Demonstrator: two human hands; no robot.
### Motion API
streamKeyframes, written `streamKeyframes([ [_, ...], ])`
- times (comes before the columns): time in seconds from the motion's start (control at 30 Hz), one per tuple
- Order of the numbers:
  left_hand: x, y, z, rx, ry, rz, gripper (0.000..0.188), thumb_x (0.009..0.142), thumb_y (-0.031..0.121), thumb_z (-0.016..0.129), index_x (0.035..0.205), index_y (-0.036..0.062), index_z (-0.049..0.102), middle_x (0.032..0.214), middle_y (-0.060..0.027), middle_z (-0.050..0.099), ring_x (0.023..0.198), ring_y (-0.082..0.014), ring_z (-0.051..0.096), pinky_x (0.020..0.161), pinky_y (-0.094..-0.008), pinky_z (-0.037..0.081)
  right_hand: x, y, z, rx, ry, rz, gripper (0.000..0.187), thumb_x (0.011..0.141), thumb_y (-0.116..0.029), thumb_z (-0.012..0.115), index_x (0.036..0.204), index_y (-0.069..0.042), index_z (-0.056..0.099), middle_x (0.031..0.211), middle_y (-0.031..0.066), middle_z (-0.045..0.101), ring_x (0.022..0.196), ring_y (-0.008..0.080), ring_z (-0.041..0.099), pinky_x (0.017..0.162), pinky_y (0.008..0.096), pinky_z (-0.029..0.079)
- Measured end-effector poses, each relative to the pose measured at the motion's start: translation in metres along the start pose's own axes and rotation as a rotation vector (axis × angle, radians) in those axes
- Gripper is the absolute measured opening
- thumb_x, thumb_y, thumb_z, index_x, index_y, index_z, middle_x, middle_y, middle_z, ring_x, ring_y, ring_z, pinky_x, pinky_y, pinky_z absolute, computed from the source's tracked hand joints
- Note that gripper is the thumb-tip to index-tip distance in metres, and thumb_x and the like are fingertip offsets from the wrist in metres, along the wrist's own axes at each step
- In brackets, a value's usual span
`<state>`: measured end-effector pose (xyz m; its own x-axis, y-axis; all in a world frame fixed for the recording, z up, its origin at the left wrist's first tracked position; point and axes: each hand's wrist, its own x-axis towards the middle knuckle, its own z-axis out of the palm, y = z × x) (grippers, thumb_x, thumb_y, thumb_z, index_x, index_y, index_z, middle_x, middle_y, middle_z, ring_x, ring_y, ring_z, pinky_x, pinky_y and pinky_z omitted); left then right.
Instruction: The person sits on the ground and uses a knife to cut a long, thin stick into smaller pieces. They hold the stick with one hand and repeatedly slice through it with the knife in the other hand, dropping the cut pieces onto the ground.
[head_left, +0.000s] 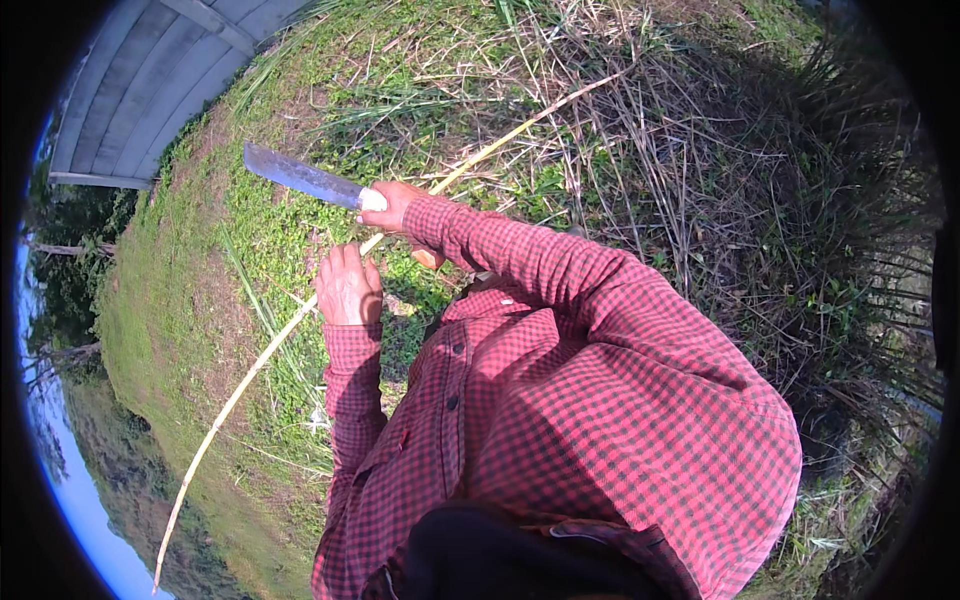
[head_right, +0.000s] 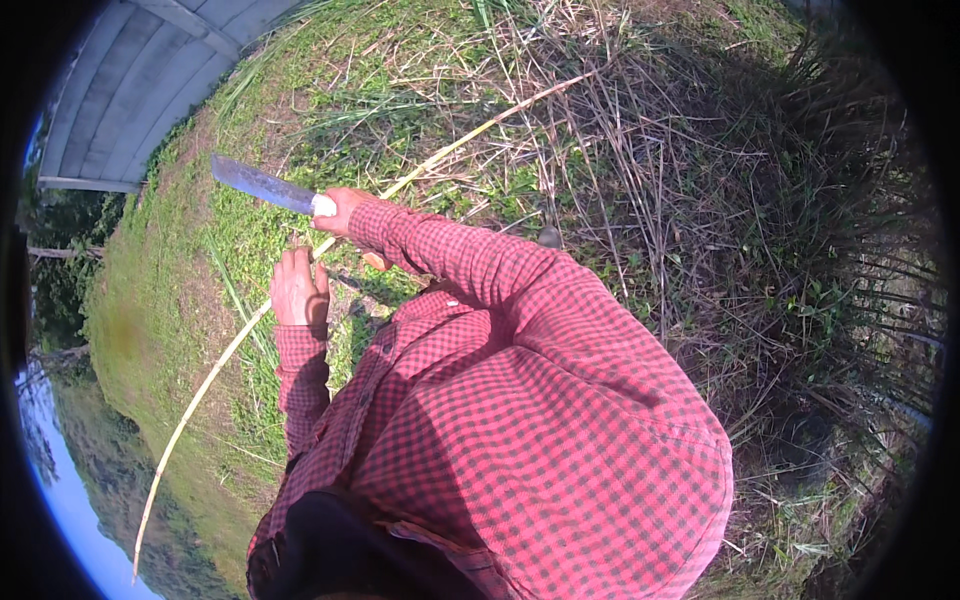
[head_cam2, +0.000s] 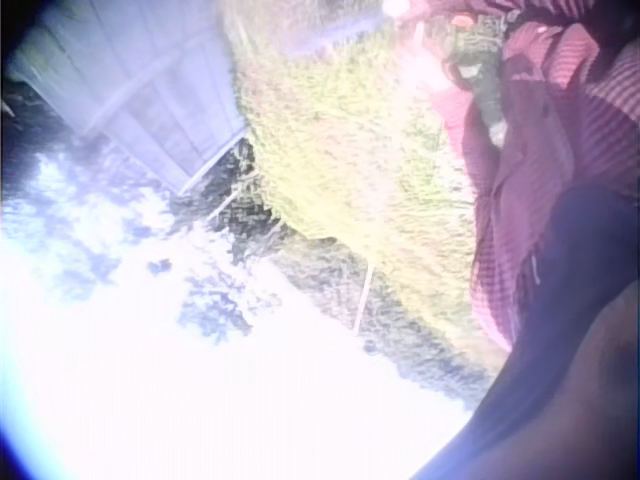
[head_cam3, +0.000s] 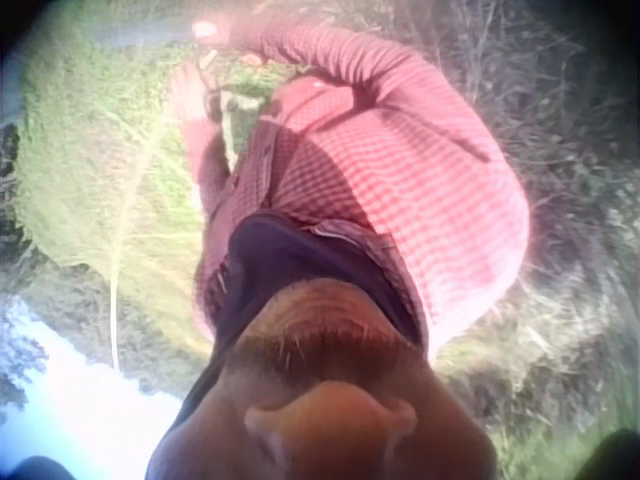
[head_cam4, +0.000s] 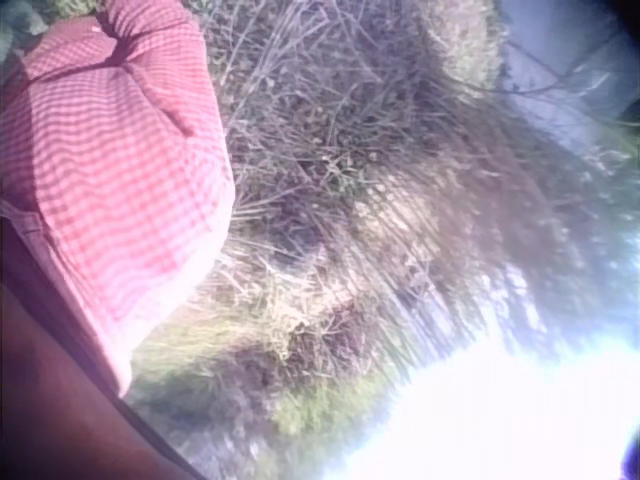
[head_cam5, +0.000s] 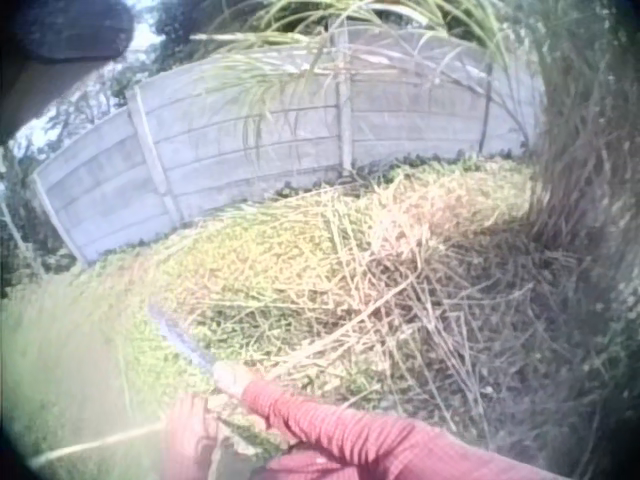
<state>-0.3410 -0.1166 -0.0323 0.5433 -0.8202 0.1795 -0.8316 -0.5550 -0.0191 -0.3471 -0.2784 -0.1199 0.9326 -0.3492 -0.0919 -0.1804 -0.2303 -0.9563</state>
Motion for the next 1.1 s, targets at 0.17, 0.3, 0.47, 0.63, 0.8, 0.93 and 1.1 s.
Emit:
streamKeyframes([
  [0.17,-0.007,-0.019,0.042,-0.066,-0.274,-0.148,0.027,0.084,0.032,0.047,0.092,0.0075,0.053,0.075,-0.0162,0.058,0.071,-0.0348,0.057,0.06,-0.0451,0.043,-0.017,0.003,0.011,-0.041,0.032,-0.07,0.042,0.069,-0.035,0.062,0.094,-0.003,0.053,0.073,0.0154,0.061,0.073,0.0302,0.061,0.064,0.0387,0.048],
  [0.3,-0.032,-0.049,0.053,-0.219,-0.345,-0.204,0.031,0.084,0.036,0.048,0.081,0.0061,0.054,0.068,-0.0171,0.057,0.066,-0.0364,0.056,0.058,-0.0437,0.042,-0.048,0.037,-0.042,0.02,0.174,-0.052,0.044,0.07,-0.04,0.063,0.092,-0.004,0.054,0.072,0.0146,0.057,0.067,0.0288,0.058,0.064,0.0377,0.046],
  [0.47,-0.085,-0.108,0.061,-0.407,-0.551,-0.305,0.034,0.084,0.04,0.047,0.078,0.0075,0.056,0.062,-0.0143,0.055,0.06,-0.035,0.054,0.056,-0.0408,0.042,-0.083,0.12,-0.159,0.102,0.336,0.526,0.045,0.068,-0.038,0.067,0.097,-0.005,0.059,0.067,0.0057,0.059,0.056,0.0143,0.056,0.053,0.0278,0.046],
  [0.63,-0.095,-0.105,0.047,-0.319,-0.437,-0.337,0.033,0.083,0.041,0.048,0.081,0.0104,0.059,0.056,-0.014,0.051,0.053,-0.0319,0.052,0.053,-0.0392,0.04,-0.094,0.181,-0.221,0.269,0.704,0.584,0.033,0.069,-0.03,0.068,0.087,-0.004,0.061,0.055,0.0031,0.053,0.043,0.0128,0.048,0.04,0.0285,0.038],
  [0.8,-0.09,-0.102,0.047,-0.497,-0.457,-0.378,0.029,0.083,0.034,0.052,0.078,0.0069,0.059,0.05,-0.0088,0.045,0.047,-0.0197,0.045,0.05,-0.0335,0.038,-0.088,0.188,-0.245,0.333,0.838,0.643,0.032,0.066,-0.03,0.069,0.085,-0.005,0.062,0.058,0.0041,0.054,0.047,0.0139,0.05,0.046,0.0288,0.039],
  [0.93,-0.097,-0.106,0.066,-0.643,-0.431,-0.423,0.03,0.084,0.033,0.051,0.074,0.0051,0.057,0.051,-0.0058,0.044,0.048,-0.0154,0.042,0.049,-0.0312,0.037,-0.1,0.181,-0.212,0.307,0.599,0.594,0.038,0.067,-0.034,0.067,0.09,-0.005,0.06,0.063,0.0053,0.057,0.052,0.0143,0.053,0.049,0.0283,0.041],
  [1.1,-0.094,-0.101,0.079,-0.516,-0.414,-0.358,0.034,0.084,0.036,0.05,0.07,0.0051,0.055,0.049,-0.0064,0.041,0.046,-0.0167,0.036,0.047,-0.0331,0.034,-0.138,0.146,-0.169,0.166,0.062,0.515,0.043,0.068,-0.037,0.066,0.095,-0.005,0.058,0.064,0.0043,0.057,0.056,0.0134,0.054,0.051,0.0294,0.042],
])
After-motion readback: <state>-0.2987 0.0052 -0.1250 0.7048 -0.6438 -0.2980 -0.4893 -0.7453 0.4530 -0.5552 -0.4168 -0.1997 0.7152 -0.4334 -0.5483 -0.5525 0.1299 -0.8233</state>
